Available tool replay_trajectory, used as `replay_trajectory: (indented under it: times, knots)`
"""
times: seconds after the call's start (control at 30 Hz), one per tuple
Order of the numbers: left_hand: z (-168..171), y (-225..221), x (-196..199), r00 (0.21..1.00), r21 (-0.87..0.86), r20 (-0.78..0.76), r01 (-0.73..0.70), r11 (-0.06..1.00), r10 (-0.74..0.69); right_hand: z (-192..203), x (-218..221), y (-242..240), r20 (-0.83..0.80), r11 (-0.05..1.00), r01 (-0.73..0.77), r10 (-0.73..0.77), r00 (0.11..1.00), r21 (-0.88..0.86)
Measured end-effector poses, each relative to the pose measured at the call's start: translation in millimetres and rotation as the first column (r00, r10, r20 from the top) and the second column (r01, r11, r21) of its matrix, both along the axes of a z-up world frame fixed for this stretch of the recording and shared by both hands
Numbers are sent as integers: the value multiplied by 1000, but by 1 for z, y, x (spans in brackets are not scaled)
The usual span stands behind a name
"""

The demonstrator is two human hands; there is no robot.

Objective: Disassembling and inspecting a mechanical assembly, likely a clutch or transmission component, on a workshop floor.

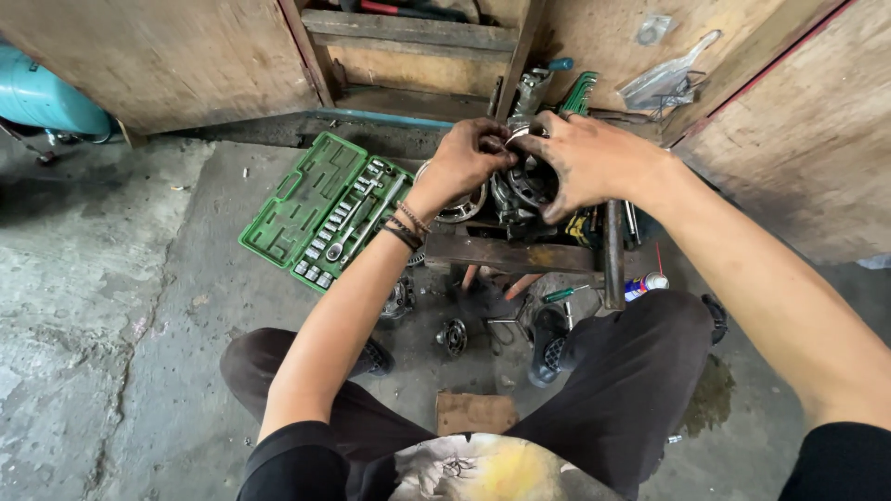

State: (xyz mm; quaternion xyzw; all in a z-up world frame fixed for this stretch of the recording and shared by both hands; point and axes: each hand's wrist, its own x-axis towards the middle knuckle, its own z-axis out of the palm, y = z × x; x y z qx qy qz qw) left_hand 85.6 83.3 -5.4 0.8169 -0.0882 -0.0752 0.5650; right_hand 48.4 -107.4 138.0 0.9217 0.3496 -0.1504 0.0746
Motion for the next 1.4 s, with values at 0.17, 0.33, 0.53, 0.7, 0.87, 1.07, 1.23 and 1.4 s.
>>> replay_trajectory:
  times: [0.17,0.33,0.53,0.7,0.87,1.07,1.23,1.4]
  knots:
    - [23,7,-16,982,15,159,100,995,-102,12,-12,4,-53,996,12,-17,998,-89]
    - [18,15,-30,932,-43,339,152,988,-129,11,-23,-3,-134,993,-7,-10,991,-122]
    - [1,12,-28,922,-62,381,95,994,-65,-2,-25,-14,-187,993,15,-37,982,-116]
    - [-13,12,-19,936,-102,352,74,992,-33,-4,-29,-23,-208,995,78,-65,976,56]
    - [-23,12,-22,955,-202,295,51,978,11,-17,-31,-41,-182,986,49,-20,983,156]
    - [-18,14,-35,965,-237,260,23,971,41,-29,-37,-53,-129,930,168,-132,983,328]
    - [-29,7,-38,966,-294,248,10,956,66,-55,-41,-58,24,861,269,-309,951,432]
    - [-18,11,-47,952,-294,296,20,956,72,-79,-22,-75,49,885,269,-310,950,381]
